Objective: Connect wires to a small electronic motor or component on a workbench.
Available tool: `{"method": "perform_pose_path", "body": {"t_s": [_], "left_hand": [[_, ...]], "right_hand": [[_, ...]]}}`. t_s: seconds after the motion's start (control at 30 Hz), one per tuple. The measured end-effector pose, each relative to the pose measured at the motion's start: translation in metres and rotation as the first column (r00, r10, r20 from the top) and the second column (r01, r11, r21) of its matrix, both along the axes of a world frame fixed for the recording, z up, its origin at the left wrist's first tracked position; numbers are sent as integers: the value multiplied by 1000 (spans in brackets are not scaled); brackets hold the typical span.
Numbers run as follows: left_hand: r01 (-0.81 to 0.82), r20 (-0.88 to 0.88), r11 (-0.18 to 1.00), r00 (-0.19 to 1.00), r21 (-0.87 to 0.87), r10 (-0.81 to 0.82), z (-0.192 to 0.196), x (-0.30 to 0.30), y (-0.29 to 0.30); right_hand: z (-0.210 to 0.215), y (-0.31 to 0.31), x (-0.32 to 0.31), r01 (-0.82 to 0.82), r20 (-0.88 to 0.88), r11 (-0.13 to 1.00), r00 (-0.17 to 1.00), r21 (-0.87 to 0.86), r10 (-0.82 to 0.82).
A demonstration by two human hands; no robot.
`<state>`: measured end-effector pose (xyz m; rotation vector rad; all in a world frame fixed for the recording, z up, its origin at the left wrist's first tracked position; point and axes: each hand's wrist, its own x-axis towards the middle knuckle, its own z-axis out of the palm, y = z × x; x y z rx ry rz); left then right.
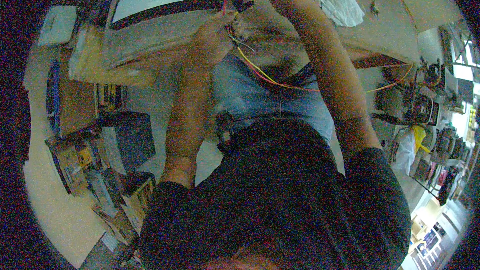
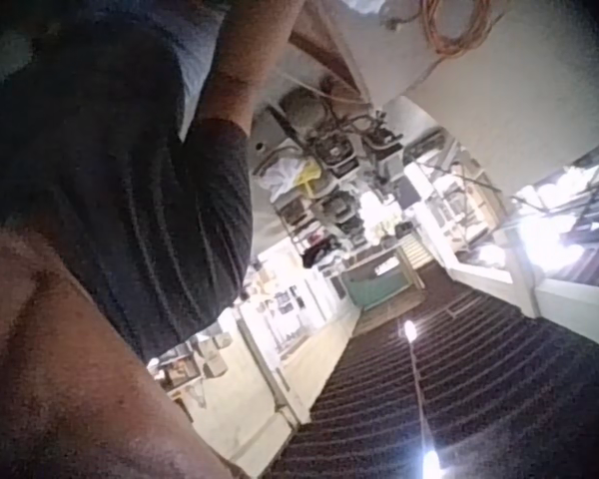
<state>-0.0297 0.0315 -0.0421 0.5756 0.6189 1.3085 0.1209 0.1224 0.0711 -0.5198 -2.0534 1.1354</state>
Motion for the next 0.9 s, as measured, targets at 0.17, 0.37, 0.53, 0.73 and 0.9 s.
{"method": "perform_pose_path", "body": {"t_s": [0.17, 0.37, 0.53, 0.73, 0.9], "left_hand": [[-109, -66, 989, 993, -98, 102, 8, 7, -5], [-346, 46, 938, 937, -2, 346, 3, 18, -1], [-321, -111, 945, 943, -56, 314, 13, 22, -14], [-142, 13, 977, 989, -161, 146, 28, 15, -13], [-180, -135, 968, 978, -175, 158, 21, 19, -4]], "right_hand": [[26, -43, -3, -100, -20, 911, 995, -400, 100], [-11, -73, 32, 30, 2, 976, 1000, -217, -30], [-27, -74, 37, 10, -131, 909, 989, -417, -71], [-8, -66, 33, -50, -199, 854, 978, -517, -63], [-11, -75, 38, -96, -207, 820, 978, -565, -29]]}}
